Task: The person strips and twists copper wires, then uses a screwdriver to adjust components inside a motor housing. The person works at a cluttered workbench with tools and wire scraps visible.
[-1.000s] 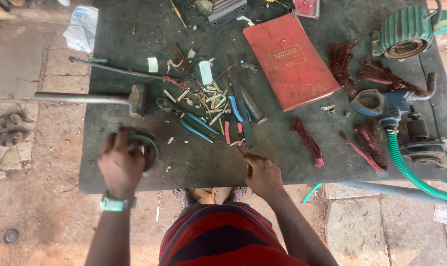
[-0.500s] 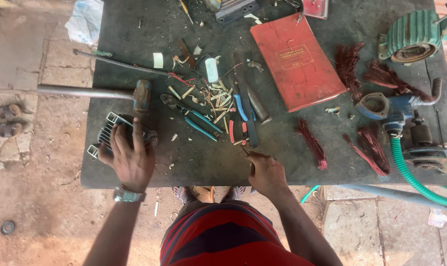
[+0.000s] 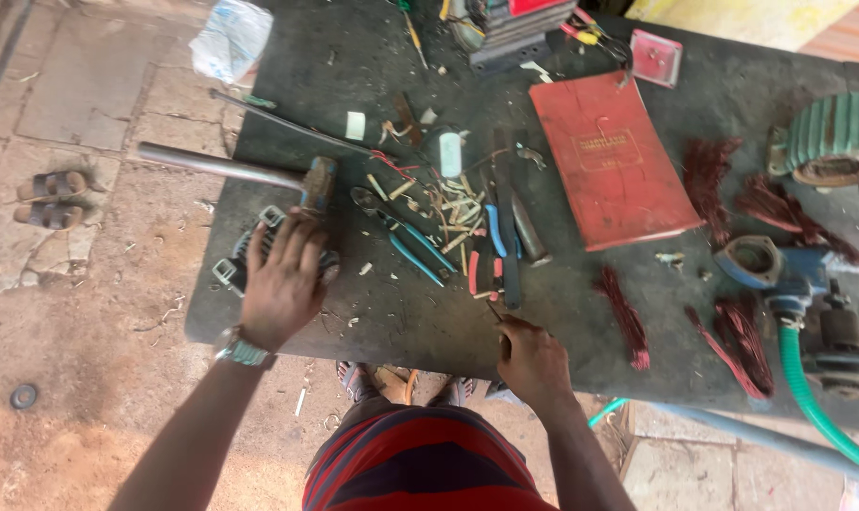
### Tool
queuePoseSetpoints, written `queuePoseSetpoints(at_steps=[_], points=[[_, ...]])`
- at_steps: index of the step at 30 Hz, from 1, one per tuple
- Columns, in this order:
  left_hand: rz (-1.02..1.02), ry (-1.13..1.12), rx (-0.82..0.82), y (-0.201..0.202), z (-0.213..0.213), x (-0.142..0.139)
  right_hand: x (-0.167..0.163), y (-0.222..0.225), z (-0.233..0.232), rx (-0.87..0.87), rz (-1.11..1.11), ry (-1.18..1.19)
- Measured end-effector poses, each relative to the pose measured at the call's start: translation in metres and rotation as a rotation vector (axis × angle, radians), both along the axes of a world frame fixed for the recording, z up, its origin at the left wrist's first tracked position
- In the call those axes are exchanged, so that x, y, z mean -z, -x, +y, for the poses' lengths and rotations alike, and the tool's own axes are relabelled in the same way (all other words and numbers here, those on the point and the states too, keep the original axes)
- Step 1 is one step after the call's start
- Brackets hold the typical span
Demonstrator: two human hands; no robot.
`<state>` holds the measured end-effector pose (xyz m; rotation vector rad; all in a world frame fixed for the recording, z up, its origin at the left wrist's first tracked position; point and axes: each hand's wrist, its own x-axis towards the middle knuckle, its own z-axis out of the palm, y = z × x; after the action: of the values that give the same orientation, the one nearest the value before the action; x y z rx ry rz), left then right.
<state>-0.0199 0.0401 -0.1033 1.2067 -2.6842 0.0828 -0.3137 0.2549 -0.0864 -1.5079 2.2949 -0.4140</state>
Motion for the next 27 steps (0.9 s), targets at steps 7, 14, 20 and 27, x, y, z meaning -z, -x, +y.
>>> queuePoseSetpoints(at_steps=[7,14,20,27], points=[[-0.277,-0.059,0.051,0.011,-0.013,-0.013,0.002,-0.016,-0.005,0.022,0.036,-0.018],[-0.101,-0.12,0.153,-0.001,-0.022,-0.023,0.0,-0.036,-0.013,0.044,-0.005,-0.027],[-0.334,-0.159,0.31,-0.01,-0.059,-0.04,0.008,-0.07,-0.034,-0.144,-0.12,0.294],[-0.22,-0.144,0.221,-0.011,-0.072,-0.041,0.008,-0.08,-0.046,-0.076,-0.188,0.319]])
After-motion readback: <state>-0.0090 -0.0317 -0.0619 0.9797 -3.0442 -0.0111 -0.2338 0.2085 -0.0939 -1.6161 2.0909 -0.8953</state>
